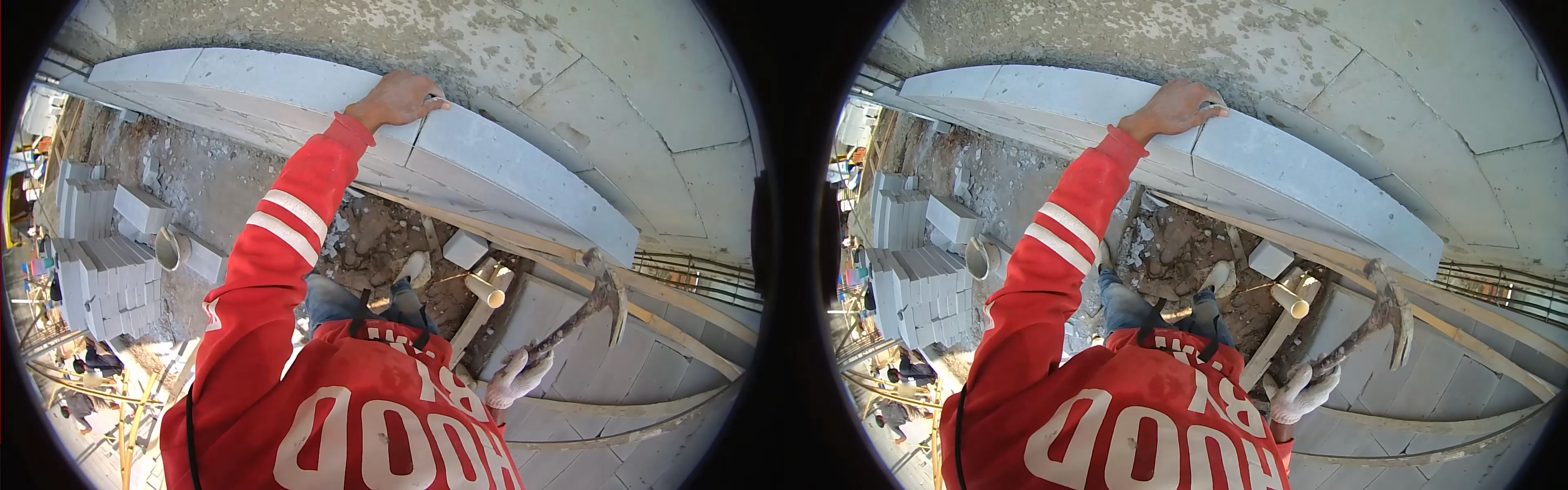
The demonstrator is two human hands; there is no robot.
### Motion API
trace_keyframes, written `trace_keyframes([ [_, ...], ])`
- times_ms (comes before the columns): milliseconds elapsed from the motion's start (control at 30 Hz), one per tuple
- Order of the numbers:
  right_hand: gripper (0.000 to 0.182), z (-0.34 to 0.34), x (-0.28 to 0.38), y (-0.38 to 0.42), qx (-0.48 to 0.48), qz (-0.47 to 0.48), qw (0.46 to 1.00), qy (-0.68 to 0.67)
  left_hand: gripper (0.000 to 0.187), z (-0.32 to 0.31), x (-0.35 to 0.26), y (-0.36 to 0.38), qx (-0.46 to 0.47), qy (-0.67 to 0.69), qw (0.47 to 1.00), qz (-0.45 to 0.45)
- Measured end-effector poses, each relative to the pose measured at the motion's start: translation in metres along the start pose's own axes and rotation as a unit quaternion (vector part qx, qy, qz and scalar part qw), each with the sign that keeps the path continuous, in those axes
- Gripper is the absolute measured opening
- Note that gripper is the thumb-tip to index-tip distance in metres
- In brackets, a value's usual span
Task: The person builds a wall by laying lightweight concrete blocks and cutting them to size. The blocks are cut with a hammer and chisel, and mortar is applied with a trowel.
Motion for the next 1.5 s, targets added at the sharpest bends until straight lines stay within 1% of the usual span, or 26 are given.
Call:
trace_keyframes([
  [33, 0.053, -0.02, 0.016, -0.015, 0.046, 0.017, 0.999, 0.017, 0.054, 0.0, 0.001, -0.001, -0.002, 0.002, 1.0, 0.003],
  [67, 0.054, -0.036, 0.032, -0.031, 0.072, 0.069, 0.994, 0.032, 0.054, -0.001, 0.002, -0.003, 0.015, 0.011, 1.0, 0.005],
  [100, 0.055, -0.049, 0.05, -0.046, 0.086, 0.097, 0.991, 0.039, 0.054, -0.001, 0.002, -0.003, 0.032, 0.019, 0.999, 0.006],
  [133, 0.056, -0.063, 0.068, -0.061, 0.1, 0.124, 0.986, 0.047, 0.054, -0.002, 0.0, -0.002, 0.029, 0.021, 0.999, 0.009],
  [200, 0.056, -0.094, 0.109, -0.082, 0.189, 0.191, 0.961, 0.058, 0.051, 0.001, -0.001, -0.003, 0.002, -0.01, 1.0, 0.002],
  [233, 0.056, -0.101, 0.12, -0.088, 0.192, 0.193, 0.96, 0.059, 0.051, 0.0, -0.002, -0.002, 0.001, -0.009, 1.0, 0.005],
  [300, 0.052, -0.119, 0.127, -0.099, 0.242, 0.125, 0.961, 0.056, 0.051, 0.002, -0.002, -0.002, -0.011, -0.017, 1.0, 0.001],
  [333, 0.053, -0.128, 0.126, -0.104, 0.237, 0.199, 0.947, 0.088, 0.051, 0.003, -0.003, -0.003, -0.011, -0.014, 1.0, 0.003],
  [367, 0.053, -0.13, 0.129, -0.111, 0.24, 0.199, 0.946, 0.091, 0.051, 0.003, -0.003, -0.004, 0.013, -0.009, 1.0, 0.019],
  [433, 0.056, -0.138, 0.125, -0.12, 0.335, 0.093, 0.926, 0.147, 0.051, 0.0, -0.004, -0.003, 0.034, -0.002, 0.999, 0.035],
  [533, 0.055, -0.135, 0.131, -0.121, 0.303, 0.123, 0.936, 0.129, 0.05, 0.002, -0.004, -0.003, 0.009, -0.01, 0.999, 0.041],
  [600, 0.054, -0.129, 0.123, -0.121, 0.241, 0.205, 0.945, 0.081, 0.049, 0.001, -0.005, -0.002, 0.012, -0.013, 0.999, 0.046],
  [700, 0.054, -0.13, 0.11, -0.126, 0.246, 0.238, 0.932, 0.116, 0.048, 0.001, -0.006, -0.003, 0.02, -0.022, 0.999, 0.046],
  [733, 0.054, -0.131, 0.115, -0.127, 0.303, 0.127, 0.93, 0.163, 0.048, 0.0, -0.005, -0.003, 0.019, -0.023, 0.999, 0.044],
  [833, 0.054, -0.13, 0.116, -0.128, 0.319, 0.137, 0.927, 0.144, 0.047, -0.001, -0.005, -0.003, -0.013, -0.018, 0.999, 0.033],
  [1000, 0.053, -0.127, 0.106, -0.12, 0.275, 0.139, 0.946, 0.101, 0.048, 0.001, -0.007, -0.003, 0.017, -0.037, 0.998, 0.042],
  [1067, 0.052, -0.128, 0.104, -0.122, 0.272, 0.206, 0.931, 0.128, 0.048, 0.001, -0.006, -0.002, 0.004, -0.036, 0.999, 0.036],
  [1100, 0.052, -0.128, 0.105, -0.124, 0.27, 0.205, 0.932, 0.128, 0.048, -0.001, -0.006, -0.003, -0.011, -0.033, 0.999, 0.028],
  [1167, 0.051, -0.131, 0.107, -0.127, 0.323, 0.181, 0.916, 0.154, 0.048, -0.006, -0.006, -0.004, -0.016, -0.038, 0.999, 0.026],
  [1200, 0.051, -0.131, 0.116, -0.127, 0.323, 0.183, 0.916, 0.154, 0.048, -0.007, -0.004, -0.005, -0.023, -0.042, 0.998, 0.031],
  [1267, 0.051, -0.129, 0.123, -0.124, 0.317, 0.062, 0.936, 0.138, 0.048, -0.005, -0.004, -0.005, -0.018, -0.041, 0.998, 0.033],
  [1300, 0.051, -0.128, 0.118, -0.123, 0.319, 0.061, 0.936, 0.138, 0.047, -0.003, -0.005, -0.004, -0.013, -0.041, 0.998, 0.034],
  [1333, 0.051, -0.126, 0.113, -0.123, 0.296, 0.117, 0.941, 0.112, 0.047, 0.0, -0.006, -0.004, -0.012, -0.041, 0.998, 0.034],
  [1367, 0.052, -0.123, 0.111, -0.122, 0.271, 0.171, 0.943, 0.086, 0.048, 0.001, -0.006, -0.004, 0.023, -0.046, 0.998, 0.043],
  [1400, 0.052, -0.123, 0.108, -0.121, 0.27, 0.17, 0.944, 0.086, 0.049, 0.0, -0.006, -0.004, 0.057, -0.051, 0.996, 0.051],
  [1500, 0.052, -0.124, 0.108, -0.124, 0.259, 0.177, 0.944, 0.101, 0.047, 0.003, -0.009, -0.004, 0.054, -0.051, 0.996, 0.047],
])
Point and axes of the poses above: each hand's wrist, its own y-axis away from the middle knuckle, its own z-axis out of the back of the hand, x = y × z, the point moved 4 cm from there along -y, towards the middle knuckle, and after that the axes turned 9 degrees about -y, right-handed, at the moved point
